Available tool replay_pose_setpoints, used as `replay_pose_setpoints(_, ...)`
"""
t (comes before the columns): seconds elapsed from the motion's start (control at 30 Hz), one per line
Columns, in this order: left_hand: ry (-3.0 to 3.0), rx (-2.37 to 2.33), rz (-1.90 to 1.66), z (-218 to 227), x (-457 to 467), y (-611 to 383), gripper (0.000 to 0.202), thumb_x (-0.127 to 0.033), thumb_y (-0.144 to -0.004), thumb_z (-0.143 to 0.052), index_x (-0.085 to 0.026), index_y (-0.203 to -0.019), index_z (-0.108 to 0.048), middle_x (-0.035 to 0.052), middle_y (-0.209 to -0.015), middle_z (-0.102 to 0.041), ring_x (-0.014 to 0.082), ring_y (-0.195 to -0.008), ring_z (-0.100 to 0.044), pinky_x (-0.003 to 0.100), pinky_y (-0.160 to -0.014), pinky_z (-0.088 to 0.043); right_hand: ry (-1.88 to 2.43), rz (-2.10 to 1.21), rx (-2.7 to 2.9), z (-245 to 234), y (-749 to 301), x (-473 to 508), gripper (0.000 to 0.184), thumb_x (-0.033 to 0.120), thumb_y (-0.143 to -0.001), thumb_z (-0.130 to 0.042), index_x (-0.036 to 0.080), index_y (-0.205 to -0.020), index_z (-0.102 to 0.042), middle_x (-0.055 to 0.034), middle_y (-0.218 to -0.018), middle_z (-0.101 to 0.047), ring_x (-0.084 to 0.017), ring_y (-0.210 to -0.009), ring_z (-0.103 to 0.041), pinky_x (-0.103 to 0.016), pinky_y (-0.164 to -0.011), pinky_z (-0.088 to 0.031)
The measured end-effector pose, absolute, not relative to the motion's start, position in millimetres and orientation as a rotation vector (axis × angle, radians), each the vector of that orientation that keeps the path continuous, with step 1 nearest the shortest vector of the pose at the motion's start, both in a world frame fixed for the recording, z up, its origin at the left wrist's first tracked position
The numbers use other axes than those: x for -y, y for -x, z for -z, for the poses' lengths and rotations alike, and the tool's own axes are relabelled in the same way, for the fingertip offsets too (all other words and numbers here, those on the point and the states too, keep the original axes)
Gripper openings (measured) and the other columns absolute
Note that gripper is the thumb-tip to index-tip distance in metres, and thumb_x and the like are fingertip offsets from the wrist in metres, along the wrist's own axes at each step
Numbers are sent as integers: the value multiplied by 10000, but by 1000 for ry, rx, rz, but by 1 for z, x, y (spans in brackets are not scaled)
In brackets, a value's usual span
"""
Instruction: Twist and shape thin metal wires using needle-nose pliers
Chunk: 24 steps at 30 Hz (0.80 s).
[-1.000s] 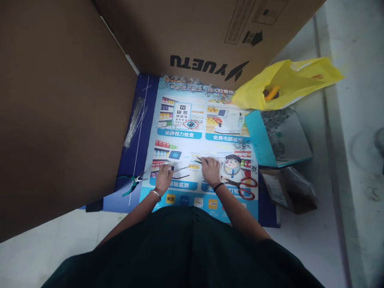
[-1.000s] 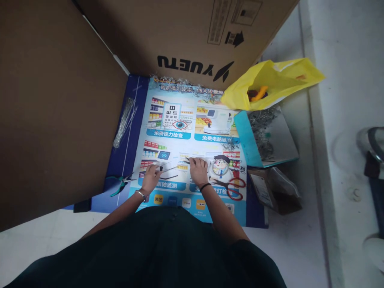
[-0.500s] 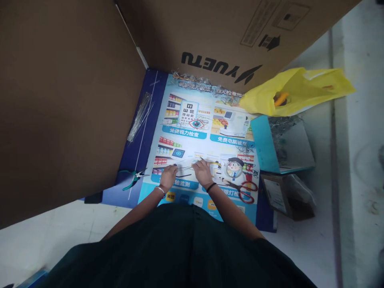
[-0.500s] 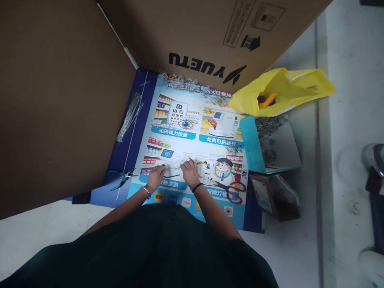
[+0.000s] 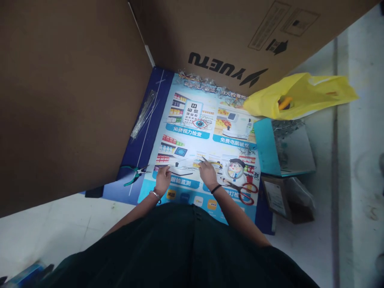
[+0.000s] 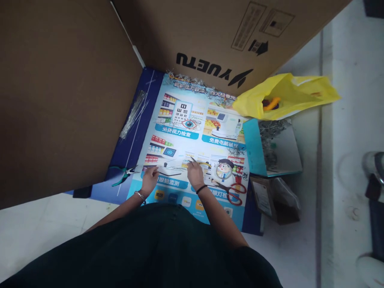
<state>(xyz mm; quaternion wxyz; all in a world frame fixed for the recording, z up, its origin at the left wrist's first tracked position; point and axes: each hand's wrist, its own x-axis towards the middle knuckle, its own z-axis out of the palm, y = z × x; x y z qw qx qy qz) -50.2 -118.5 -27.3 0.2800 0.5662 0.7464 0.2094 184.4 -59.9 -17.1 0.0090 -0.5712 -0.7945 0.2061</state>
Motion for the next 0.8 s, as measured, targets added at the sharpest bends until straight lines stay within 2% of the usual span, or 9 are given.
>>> replay_pose_setpoints(0.1, -1514, -1990, -559, 28, 121, 41, 289, -72, -745, -482, -145, -994, -609, 84, -894, -627, 213, -867, -591, 365, -801, -511, 1818, -691, 2470, 19, -178, 63, 182, 236, -898, -489, 137, -1015, -588, -66, -1022, -596, -183, -963, -549, -370, -853, -438)
replay_pose_setpoints(0.2, -1548, -1944, -564, 26, 118, 26, 327, -44, -729, -476, -159, -1004, -612, 76, -919, -630, 199, -878, -593, 338, -796, -517, 1804, -729, 2474, 21, -169, 64, 253, 312, -887, -522, 151, -1079, -562, -66, -1104, -574, -186, -966, -569, -400, -831, -475)
replay_pose_setpoints(0.37, -1613, -1894, -565, 20, 111, 11, 359, -10, -720, -484, -172, -1013, -614, 59, -923, -629, 185, -875, -593, 335, -800, -515, 1664, -792, 2523, 17, -172, 60, 260, 311, -890, -520, 157, -1097, -557, -68, -1115, -574, -182, -952, -578, -392, -815, -491)
replay_pose_setpoints(0.47, -1613, -1920, -548, 18, 109, 14, 338, -20, -717, -506, -178, -996, -613, 65, -929, -619, 197, -885, -587, 342, -808, -515, 1578, -830, 2557, 13, -179, 58, 276, 284, -885, -525, 152, -1128, -541, -72, -1117, -567, -196, -1003, -556, -403, -857, -464)
replay_pose_setpoints(0.53, -1605, -1955, -533, 19, 106, 18, 337, -53, -732, -525, -170, -1041, -591, 87, -993, -591, 209, -914, -577, 358, -844, -505, 1524, -850, 2583, 10, -181, 59, 365, 273, -857, -559, 144, -1195, -512, -110, -1140, -544, -208, -1086, -497, -355, -916, -430)
replay_pose_setpoints(0.63, -1616, -1971, -491, 22, 99, 23, 381, -71, -746, -535, -160, -1116, -541, 105, -1095, -531, 191, -884, -581, 358, -875, -492, 1458, -875, 2638, 7, -178, 59, 561, 324, -783, -647, 164, -1282, -446, -125, -1175, -498, -227, -1077, -483, -343, -905, -428)
replay_pose_setpoints(0.7, -1651, -1957, -453, 23, 91, 23, 387, -75, -753, -538, -148, -1133, -526, 119, -1150, -496, 200, -961, -564, 348, -912, -471, 1441, -867, 2682, 6, -175, 59, 534, 317, -773, -660, 181, -1256, -478, -116, -1143, -503, -230, -1055, -490, -337, -883, -434)
replay_pose_setpoints(0.8, -1727, -1911, -379, 22, 81, 20, 348, -84, -768, -541, -158, -1108, -538, 110, -1149, -502, 217, -1068, -518, 335, -947, -443, 1444, -827, 2753, 5, -171, 55, 346, 275, -836, -587, 178, -1166, -550, -109, -1089, -527, -219, -1031, -508, -328, -861, -441)
